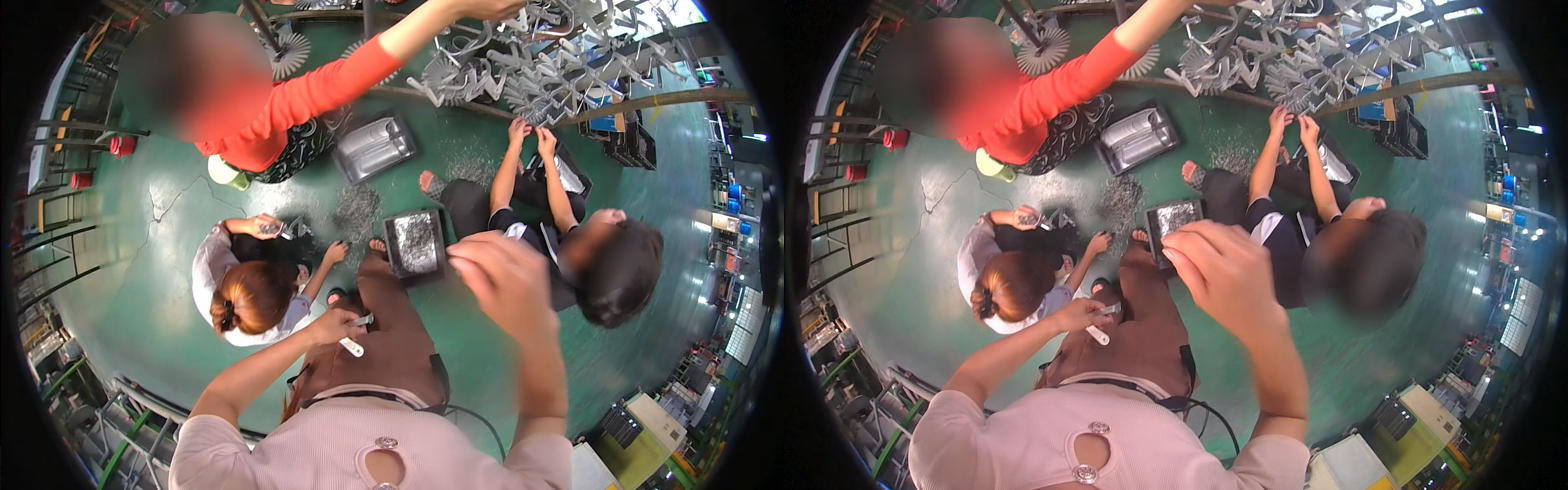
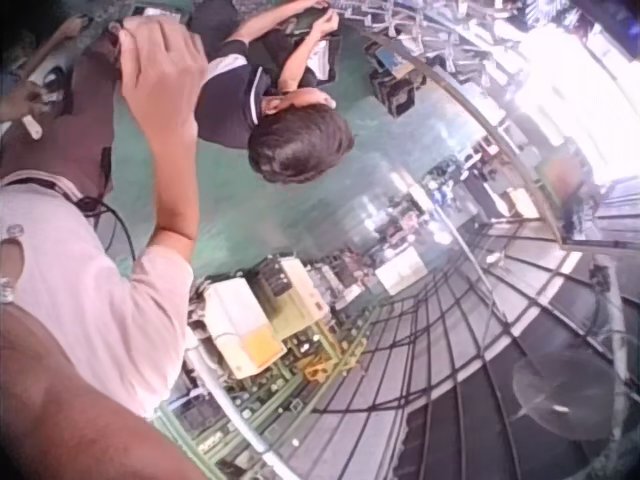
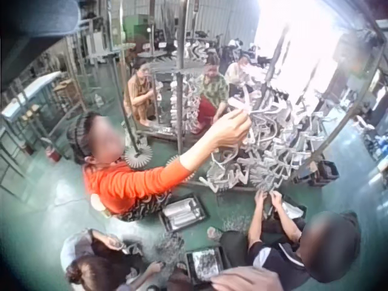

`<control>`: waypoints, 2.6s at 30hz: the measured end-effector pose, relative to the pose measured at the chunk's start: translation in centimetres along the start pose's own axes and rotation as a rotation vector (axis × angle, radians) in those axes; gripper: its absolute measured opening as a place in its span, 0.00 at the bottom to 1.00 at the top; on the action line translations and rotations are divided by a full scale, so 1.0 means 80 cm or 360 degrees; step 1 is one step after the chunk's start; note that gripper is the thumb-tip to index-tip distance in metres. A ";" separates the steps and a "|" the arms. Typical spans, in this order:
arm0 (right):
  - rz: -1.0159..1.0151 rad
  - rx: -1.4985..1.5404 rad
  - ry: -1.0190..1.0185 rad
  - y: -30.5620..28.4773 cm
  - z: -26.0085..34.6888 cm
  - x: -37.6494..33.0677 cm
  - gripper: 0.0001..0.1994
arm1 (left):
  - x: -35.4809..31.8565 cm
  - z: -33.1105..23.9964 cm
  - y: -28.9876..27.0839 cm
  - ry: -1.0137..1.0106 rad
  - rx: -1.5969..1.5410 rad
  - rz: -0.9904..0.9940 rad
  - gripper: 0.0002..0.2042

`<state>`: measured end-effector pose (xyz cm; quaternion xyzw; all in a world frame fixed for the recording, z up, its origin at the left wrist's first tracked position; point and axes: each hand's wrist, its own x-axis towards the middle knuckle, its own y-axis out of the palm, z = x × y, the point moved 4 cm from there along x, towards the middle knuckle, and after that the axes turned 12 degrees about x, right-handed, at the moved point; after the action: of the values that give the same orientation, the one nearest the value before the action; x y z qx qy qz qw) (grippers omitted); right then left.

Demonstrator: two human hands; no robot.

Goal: The person sits on the factory floor and repeatedly picks up small metal hooks and plastic clips, attaching them to a large decorative metal tree structure. They also handle a stack of plastic clips and place them into a black tray.

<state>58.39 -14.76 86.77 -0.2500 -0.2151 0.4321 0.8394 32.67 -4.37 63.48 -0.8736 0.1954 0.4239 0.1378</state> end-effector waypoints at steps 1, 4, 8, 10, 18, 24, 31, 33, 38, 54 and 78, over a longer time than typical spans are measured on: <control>-0.0103 0.0047 -0.0231 -0.007 0.057 0.008 0.05 | -0.014 0.024 0.009 0.0041 -0.0046 -0.0070 0.09; -0.0203 0.0085 -0.0730 -0.027 0.202 -0.025 0.06 | -0.039 0.037 0.004 0.0244 -0.0312 -0.0215 0.08; -0.0116 0.0148 -0.1090 -0.017 0.327 -0.099 0.06 | -0.079 0.020 -0.015 0.0327 -0.0097 -0.0555 0.08; -0.0083 0.0184 -0.1157 -0.001 0.360 -0.126 0.07 | -0.104 0.037 -0.016 0.0312 -0.0056 -0.0776 0.09; -0.0263 0.0515 -0.1274 0.000 0.419 -0.220 0.08 | -0.148 0.120 0.058 0.0225 -0.0012 -0.1150 0.08; 0.0076 0.1815 -0.1191 0.030 0.377 -0.235 0.11 | -0.154 0.133 0.099 0.0028 0.0192 -0.1008 0.10; -0.0699 0.0798 -0.1468 -0.033 0.352 -0.294 0.16 | -0.109 0.077 0.158 -0.0017 0.0416 -0.0845 0.12; -0.1097 0.0702 -0.1543 -0.047 0.347 -0.305 0.19 | -0.083 0.054 0.172 0.0020 0.0511 -0.0788 0.13; -0.0724 0.0633 -0.0970 -0.117 0.261 -0.331 0.13 | -0.049 0.055 0.229 0.0006 0.0528 -0.0679 0.13; 0.1262 0.0033 0.0982 0.117 -0.178 -0.528 0.14 | -0.042 0.074 0.328 -0.0183 -0.0608 -0.0711 0.12; 0.0024 0.2833 0.1665 0.245 -0.043 -0.276 0.07 | -0.108 -0.084 0.124 0.0466 0.0213 -0.1599 0.22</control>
<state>36.51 -24.13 69.01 0.3037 0.5761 0.2775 0.7063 27.84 -13.95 73.68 -0.8989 -0.2036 0.1656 0.3509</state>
